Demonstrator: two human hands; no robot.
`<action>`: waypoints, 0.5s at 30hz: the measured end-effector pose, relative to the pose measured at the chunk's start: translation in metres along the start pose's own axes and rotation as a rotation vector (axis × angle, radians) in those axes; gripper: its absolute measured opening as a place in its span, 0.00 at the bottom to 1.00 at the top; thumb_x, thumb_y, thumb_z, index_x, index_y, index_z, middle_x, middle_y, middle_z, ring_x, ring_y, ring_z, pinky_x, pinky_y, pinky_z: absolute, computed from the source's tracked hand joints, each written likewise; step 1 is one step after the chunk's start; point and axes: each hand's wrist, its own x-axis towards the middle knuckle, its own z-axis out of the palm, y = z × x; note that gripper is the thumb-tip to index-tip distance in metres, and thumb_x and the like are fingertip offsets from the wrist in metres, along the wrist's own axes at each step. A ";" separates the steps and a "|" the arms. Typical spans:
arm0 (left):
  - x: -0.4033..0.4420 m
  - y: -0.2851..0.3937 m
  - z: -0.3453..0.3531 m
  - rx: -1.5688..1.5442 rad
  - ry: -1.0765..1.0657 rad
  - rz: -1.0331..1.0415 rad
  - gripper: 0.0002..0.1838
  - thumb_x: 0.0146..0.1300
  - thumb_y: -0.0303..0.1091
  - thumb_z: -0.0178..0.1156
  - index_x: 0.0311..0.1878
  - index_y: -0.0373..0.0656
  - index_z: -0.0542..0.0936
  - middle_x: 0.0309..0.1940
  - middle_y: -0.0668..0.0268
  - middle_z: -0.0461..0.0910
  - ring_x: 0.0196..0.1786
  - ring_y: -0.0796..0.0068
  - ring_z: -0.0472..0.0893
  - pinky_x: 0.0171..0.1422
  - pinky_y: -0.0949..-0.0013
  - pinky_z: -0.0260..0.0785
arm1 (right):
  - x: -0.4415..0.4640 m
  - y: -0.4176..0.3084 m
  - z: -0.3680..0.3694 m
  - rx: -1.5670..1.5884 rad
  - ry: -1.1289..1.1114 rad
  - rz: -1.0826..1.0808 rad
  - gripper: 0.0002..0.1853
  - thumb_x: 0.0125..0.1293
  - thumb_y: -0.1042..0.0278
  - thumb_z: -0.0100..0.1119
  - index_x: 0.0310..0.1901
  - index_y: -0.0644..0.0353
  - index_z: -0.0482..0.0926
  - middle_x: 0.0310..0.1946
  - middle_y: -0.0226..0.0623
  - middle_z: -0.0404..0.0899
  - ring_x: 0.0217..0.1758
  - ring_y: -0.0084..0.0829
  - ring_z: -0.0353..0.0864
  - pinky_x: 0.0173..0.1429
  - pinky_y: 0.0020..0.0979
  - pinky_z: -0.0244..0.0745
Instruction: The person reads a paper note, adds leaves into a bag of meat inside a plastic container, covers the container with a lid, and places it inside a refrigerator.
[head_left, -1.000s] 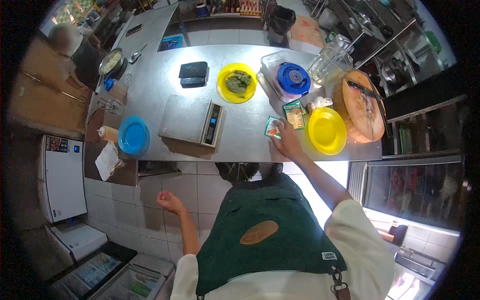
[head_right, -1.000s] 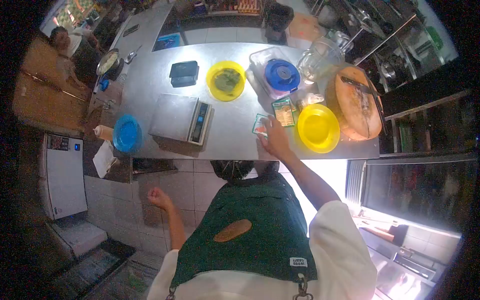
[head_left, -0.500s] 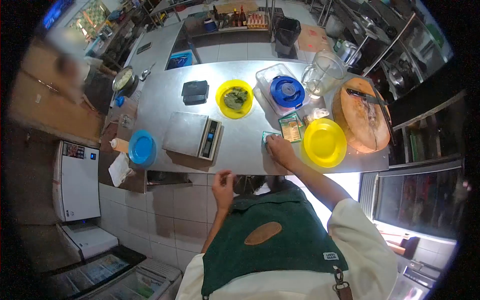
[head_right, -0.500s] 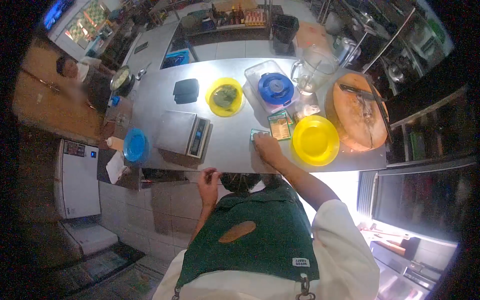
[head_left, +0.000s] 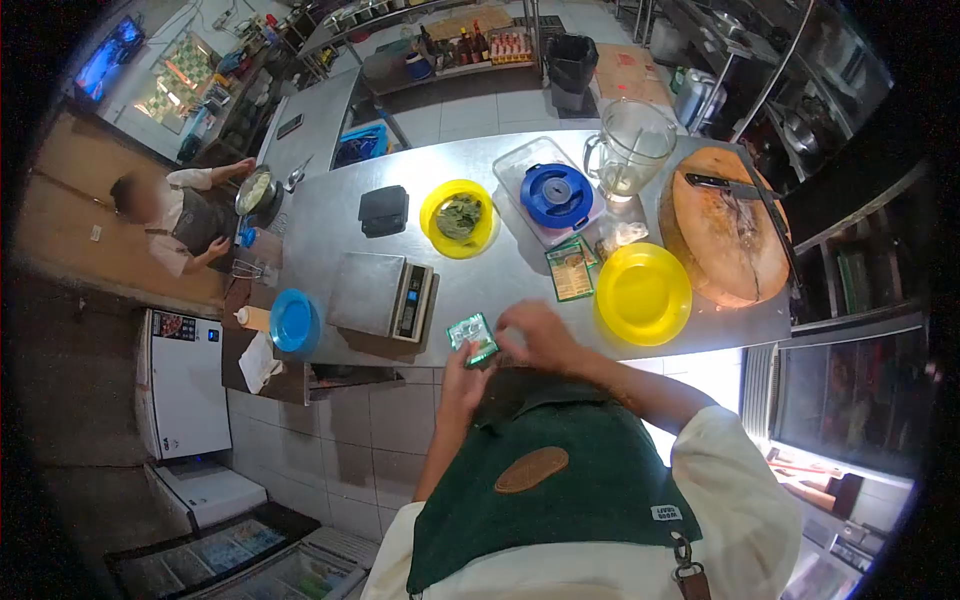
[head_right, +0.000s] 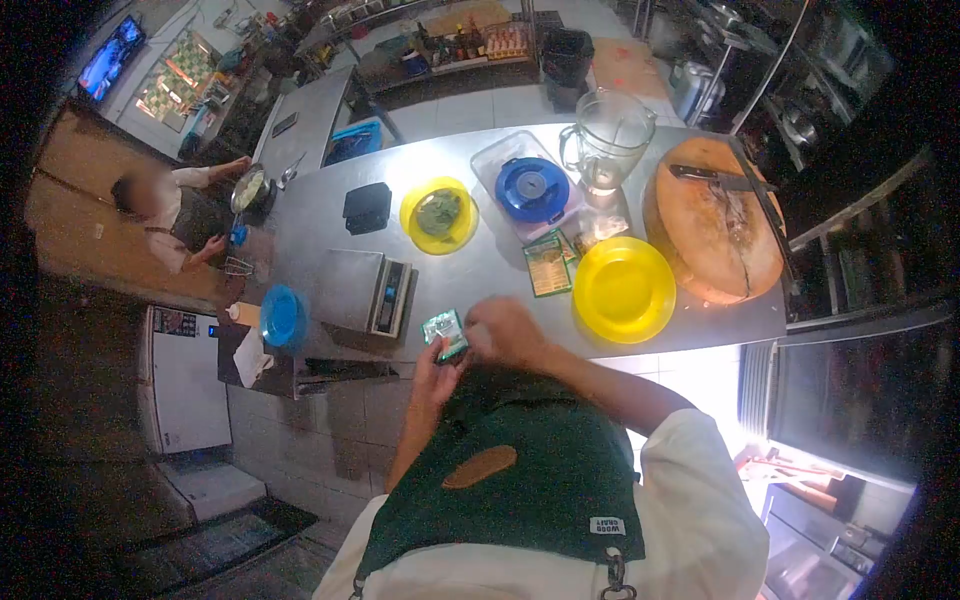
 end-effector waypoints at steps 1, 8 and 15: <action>-0.005 0.001 0.003 0.073 0.049 0.063 0.21 0.82 0.47 0.49 0.63 0.39 0.74 0.56 0.55 0.82 0.56 0.55 0.85 0.58 0.53 0.82 | -0.002 0.019 -0.006 -0.090 0.080 0.136 0.15 0.57 0.65 0.71 0.46 0.56 0.82 0.47 0.42 0.82 0.55 0.45 0.81 0.59 0.47 0.71; -0.036 -0.003 -0.003 0.298 0.253 0.169 0.14 0.76 0.36 0.59 0.58 0.39 0.77 0.49 0.60 0.84 0.49 0.65 0.86 0.54 0.57 0.82 | 0.006 0.112 -0.047 -1.071 0.079 0.513 0.33 0.56 0.49 0.71 0.56 0.67 0.75 0.52 0.59 0.79 0.68 0.57 0.71 0.79 0.67 0.47; -0.045 -0.014 -0.025 0.219 0.301 0.178 0.13 0.74 0.36 0.60 0.56 0.40 0.79 0.47 0.63 0.84 0.49 0.67 0.85 0.53 0.56 0.81 | 0.018 0.113 -0.036 -0.957 -0.099 0.664 0.44 0.49 0.42 0.77 0.60 0.67 0.74 0.61 0.62 0.77 0.75 0.62 0.64 0.80 0.70 0.40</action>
